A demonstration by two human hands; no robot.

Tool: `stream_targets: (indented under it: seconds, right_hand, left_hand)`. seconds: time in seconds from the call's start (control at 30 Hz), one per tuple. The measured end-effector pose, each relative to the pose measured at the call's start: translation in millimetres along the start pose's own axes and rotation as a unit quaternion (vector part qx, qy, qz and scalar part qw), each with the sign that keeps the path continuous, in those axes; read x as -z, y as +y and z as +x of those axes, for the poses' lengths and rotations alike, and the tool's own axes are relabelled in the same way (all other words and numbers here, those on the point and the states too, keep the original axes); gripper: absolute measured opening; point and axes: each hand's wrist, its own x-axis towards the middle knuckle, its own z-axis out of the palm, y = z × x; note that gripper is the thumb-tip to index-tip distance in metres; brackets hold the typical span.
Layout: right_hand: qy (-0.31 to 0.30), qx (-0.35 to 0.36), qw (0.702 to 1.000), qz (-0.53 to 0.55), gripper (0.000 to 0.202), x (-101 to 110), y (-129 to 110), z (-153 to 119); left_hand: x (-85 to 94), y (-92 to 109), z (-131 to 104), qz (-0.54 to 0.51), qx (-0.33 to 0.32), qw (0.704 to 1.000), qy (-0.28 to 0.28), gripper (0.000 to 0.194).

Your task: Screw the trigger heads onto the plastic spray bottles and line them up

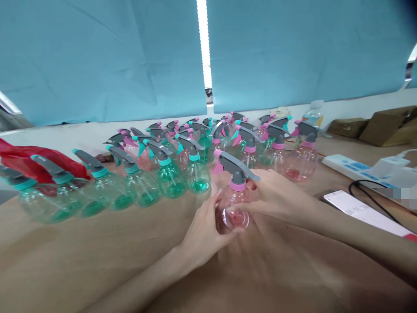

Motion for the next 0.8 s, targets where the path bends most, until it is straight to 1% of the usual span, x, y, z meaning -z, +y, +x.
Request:
stream_targets:
  seconds: [0.1,0.17,0.23,0.3,0.37,0.47,0.6,0.67,0.73,0.8]
  right_hand:
    - [-0.014,-0.003,1.0,0.017,0.038,2,4,-3]
    - [-0.03,-0.015,0.997,0.076,0.042,2,7,-3]
    - [-0.028,-0.033,0.986,0.16,0.047,1,10,-1]
    - [-0.011,-0.05,0.969,0.241,0.049,-1,12,0]
    - [0.007,-0.061,0.953,0.296,0.052,-3,11,2]
    - [0.042,-0.058,0.943,0.326,0.056,-7,9,4]
    - [0.093,-0.027,0.937,0.336,0.056,-13,7,9]
    - [0.112,-0.029,0.936,0.333,0.048,-17,8,11]
    - [0.126,-0.029,0.933,0.335,0.029,-22,10,14]
    - [0.134,-0.025,0.93,0.342,0.009,-26,13,16]
  left_hand:
    - [-4.7,2,-3,-0.019,-0.003,1.0,-0.005,0.079]
    - [-5.7,4,-3,-0.022,-0.005,1.0,-0.004,0.077]
    - [-6.5,5,-3,-0.022,-0.01,1.0,-0.004,0.078]
    - [-8.1,6,-2,-0.026,-0.019,0.999,-0.007,0.081]
    - [-10.9,7,-1,-0.029,-0.026,0.999,-0.011,0.083]
    - [-15.2,7,2,-0.027,-0.028,0.999,-0.015,0.084]
    - [-14.9,8,6,-0.021,-0.05,0.998,-0.038,0.087]
    - [-12.0,8,6,-0.001,-0.056,0.997,-0.048,0.088]
    - [-8.1,5,5,0.032,-0.053,0.997,-0.055,0.088]
    - [-3.6,1,3,0.072,-0.053,0.994,-0.066,0.085]
